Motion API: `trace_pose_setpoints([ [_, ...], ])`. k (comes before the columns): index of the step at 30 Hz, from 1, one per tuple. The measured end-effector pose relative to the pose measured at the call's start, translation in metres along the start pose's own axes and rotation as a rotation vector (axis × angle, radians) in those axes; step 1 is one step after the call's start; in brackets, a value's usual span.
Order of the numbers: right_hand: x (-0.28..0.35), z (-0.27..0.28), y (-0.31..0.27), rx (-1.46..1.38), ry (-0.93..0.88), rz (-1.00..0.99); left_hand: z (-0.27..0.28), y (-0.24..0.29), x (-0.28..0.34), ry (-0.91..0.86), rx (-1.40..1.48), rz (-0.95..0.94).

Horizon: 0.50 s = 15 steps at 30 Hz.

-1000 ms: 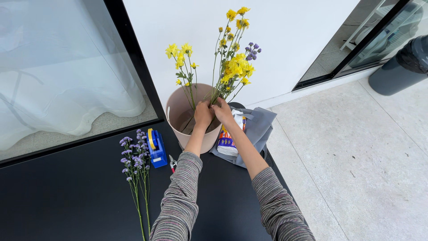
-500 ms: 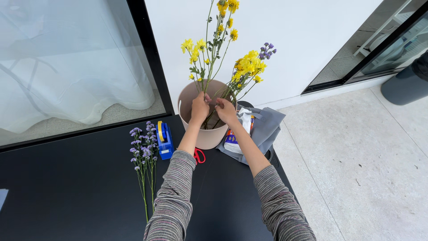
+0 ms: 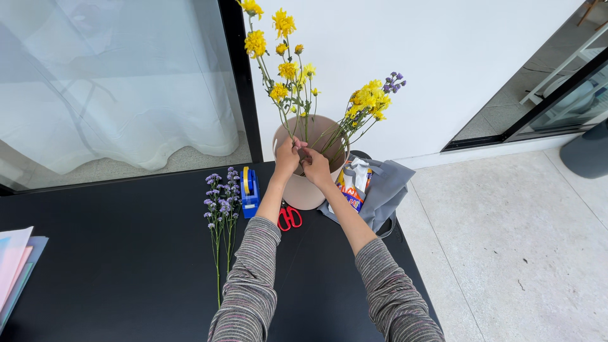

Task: The person picks purple and yellow flower stems from a container, holds them over the edge of the table one at a time, and then gathers them together on the table.

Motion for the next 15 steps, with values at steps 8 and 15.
trace_pose_setpoints([
  [8, 0.048, 0.042, -0.077, -0.033, 0.168, 0.183, 0.038, 0.100, 0.045, 0.043, 0.227, -0.105],
  [15, 0.100, 0.039, -0.137, 0.196, 0.296, 0.361, 0.125, 0.157, 0.119, 0.146, 0.479, -0.257],
])
Point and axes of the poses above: each hand's wrist, its own x-axis away from the middle knuckle, its own z-axis out of the back of the hand, y = z × x, the point moved 10 cm from there along -x, towards the middle knuckle, and after that the axes turned 9 degrees about x, right-handed, at the moved point
